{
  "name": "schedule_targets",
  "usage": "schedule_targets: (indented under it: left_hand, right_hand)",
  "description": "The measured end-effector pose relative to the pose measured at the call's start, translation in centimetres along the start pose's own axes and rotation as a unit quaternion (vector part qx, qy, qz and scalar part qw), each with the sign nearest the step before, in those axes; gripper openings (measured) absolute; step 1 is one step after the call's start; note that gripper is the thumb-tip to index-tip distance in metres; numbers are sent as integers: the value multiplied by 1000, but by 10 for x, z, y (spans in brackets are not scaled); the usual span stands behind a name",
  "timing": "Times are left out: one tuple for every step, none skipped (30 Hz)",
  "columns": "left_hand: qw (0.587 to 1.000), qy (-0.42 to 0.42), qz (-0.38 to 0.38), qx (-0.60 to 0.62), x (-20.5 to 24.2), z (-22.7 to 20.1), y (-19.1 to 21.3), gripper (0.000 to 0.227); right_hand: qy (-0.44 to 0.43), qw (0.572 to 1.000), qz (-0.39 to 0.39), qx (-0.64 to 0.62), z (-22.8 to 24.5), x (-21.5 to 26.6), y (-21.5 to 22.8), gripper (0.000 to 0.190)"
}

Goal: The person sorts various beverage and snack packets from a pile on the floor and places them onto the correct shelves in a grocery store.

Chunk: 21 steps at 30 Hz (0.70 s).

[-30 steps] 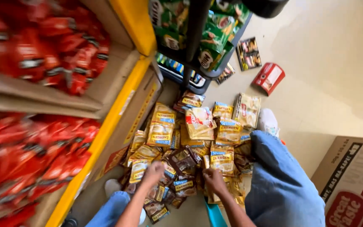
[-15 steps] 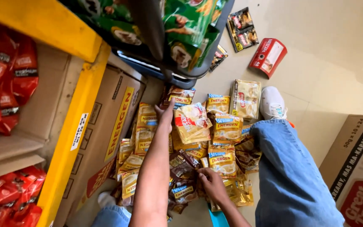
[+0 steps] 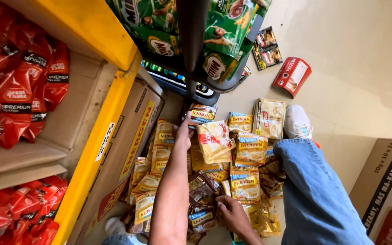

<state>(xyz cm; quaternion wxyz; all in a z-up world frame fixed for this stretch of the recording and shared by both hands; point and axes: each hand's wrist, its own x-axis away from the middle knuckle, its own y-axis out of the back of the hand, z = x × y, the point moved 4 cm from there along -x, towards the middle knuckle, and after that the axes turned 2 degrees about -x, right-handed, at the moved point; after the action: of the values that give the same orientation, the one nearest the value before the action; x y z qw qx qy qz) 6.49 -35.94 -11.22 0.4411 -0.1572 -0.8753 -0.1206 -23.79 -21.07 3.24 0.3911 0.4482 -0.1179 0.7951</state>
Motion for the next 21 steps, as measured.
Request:
schedule_targets:
  left_hand:
    - [998, 34, 34, -35, -6, 5, -2, 63]
    - [993, 69, 70, -72, -11, 11, -4, 63]
    - [992, 70, 71, -74, -15, 15, -4, 63]
    - [988, 72, 73, -119, -19, 18, -6, 66]
    - [981, 73, 75, -163, -21, 20, -9, 68]
    - [981, 67, 81, -163, -43, 37, -7, 68]
    - [981, 63, 97, -157, -64, 53, -7, 67]
    - [981, 57, 112, -150, -87, 66, -5, 66]
    - [980, 49, 116, -151, -92, 68, -6, 66]
    - [987, 14, 156, -41, -90, 76, 8, 64]
    - [978, -23, 195, 69, -88, 83, 23, 62]
    - [979, -29, 192, 66, -73, 71, 37, 62]
    - [970, -27, 218, 108, -57, 60, 49, 59]
    - [958, -20, 245, 148, -36, 53, 59, 57]
    - [959, -22, 243, 143, -7, 37, 82, 57]
    - [955, -27, 251, 153, 26, 26, 101, 56]
    - [951, -31, 260, 163, 59, 14, 122, 54]
    - [951, -33, 259, 163, 86, 7, 135, 54]
    - [948, -36, 270, 163, 115, -1, 149, 54]
    - [945, -42, 280, 164, 143, -10, 163, 54]
    - [945, -46, 280, 165, 157, -7, 174, 54]
  right_hand:
    - [7, 1000, 7, -11, -3, -3, -2, 29]
    - [12, 1000, 14, -24, -7, -5, -5, 28]
    - [11, 1000, 12, -25, -15, -8, -7, 28]
    - [51, 998, 16, -33, -20, -12, -9, 28]
    - [91, 995, 20, -40, -24, -14, -10, 27]
    - [97, 994, 14, -42, -52, -25, -13, 27]
    - [118, 993, 7, -9, -78, -36, -15, 26]
    - [140, 990, 1, 23, -103, -49, -20, 25]
    - [147, 989, -3, 20, -90, -55, -15, 25]
    - [58, 997, 6, -44, -90, -50, -15, 25]
    - [-32, 994, 17, -107, -91, -44, -17, 26]
    - [-29, 993, 23, -111, -85, -44, -16, 26]
    - [-14, 996, 6, -92, -79, -44, -13, 26]
    - [-2, 997, -14, -74, -75, -40, -8, 26]
    - [-2, 997, -11, -79, -69, -41, -10, 26]
    - [21, 995, -16, -93, -64, -39, -5, 26]
    - [45, 993, -21, -108, -58, -36, 0, 26]
    - [47, 993, -20, -108, -46, -32, 3, 26]
    - [19, 978, 4, -210, -35, -26, 4, 25]
    - [-8, 951, 29, -309, -23, -21, 4, 24]
    - [-5, 951, 32, -309, -9, -18, 7, 24]
